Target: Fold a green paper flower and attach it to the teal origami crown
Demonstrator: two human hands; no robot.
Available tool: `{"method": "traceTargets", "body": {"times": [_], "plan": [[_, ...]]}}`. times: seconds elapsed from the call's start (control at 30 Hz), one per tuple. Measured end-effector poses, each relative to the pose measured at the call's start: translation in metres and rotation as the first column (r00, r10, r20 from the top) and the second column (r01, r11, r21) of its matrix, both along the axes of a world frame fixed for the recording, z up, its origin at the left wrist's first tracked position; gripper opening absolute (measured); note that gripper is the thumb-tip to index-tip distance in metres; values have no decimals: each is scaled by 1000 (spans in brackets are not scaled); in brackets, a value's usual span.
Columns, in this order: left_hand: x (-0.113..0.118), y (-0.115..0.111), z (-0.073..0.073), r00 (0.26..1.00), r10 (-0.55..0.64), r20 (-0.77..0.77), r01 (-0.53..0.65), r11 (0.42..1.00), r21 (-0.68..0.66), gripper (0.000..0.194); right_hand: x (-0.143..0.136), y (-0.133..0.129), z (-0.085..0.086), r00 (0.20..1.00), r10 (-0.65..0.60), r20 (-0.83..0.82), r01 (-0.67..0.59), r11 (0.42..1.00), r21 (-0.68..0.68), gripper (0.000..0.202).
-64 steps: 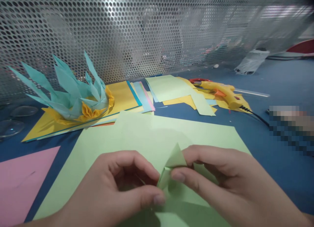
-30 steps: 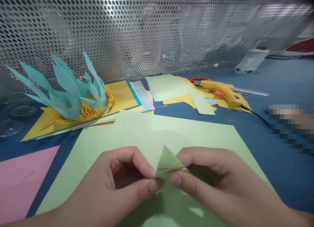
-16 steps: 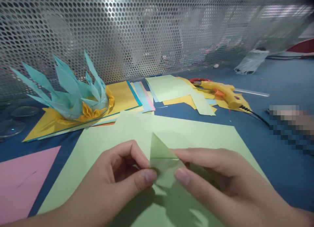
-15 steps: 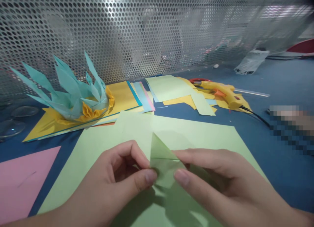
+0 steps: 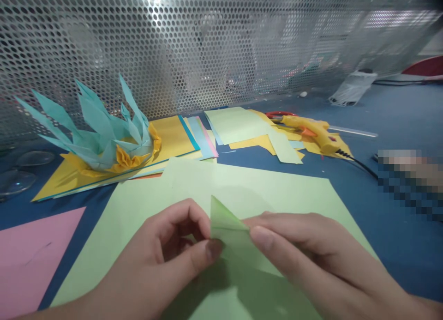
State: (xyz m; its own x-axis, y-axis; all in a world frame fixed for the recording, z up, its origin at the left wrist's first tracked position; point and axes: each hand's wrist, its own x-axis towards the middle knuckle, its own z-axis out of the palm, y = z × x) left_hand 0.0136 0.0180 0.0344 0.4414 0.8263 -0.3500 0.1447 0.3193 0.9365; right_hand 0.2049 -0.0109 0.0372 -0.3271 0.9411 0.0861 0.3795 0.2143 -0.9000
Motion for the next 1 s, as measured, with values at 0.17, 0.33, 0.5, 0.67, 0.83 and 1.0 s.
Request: {"method": "traceTargets", "body": {"times": [0.17,0.33,0.5,0.67,0.83,1.0], "plan": [[4,0,4,999,29,26,-29,1000,-6,10,-3,3,-3,987,-94,-129,75,986,-147,32],[3,-6,2,998,-66,-11,66,998,-19,15,1,0,-9,986,-157,-47,154,986,-71,18],[-1,-6,3,999,-12,-44,7,995,-102,13,1,-1,-9,997,-78,15,76,989,124,25],[1,-2,2,999,34,40,-27,984,-176,15,-1,-2,-12,967,-191,-168,224,953,203,36],[0,-2,-5,996,43,83,-29,988,-154,16,-2,-3,-12,960,-193,-202,216,971,99,30],[1,-3,-3,995,56,82,-39,979,-199,19,1,-1,-10,980,-166,-112,186,962,199,22]]}}
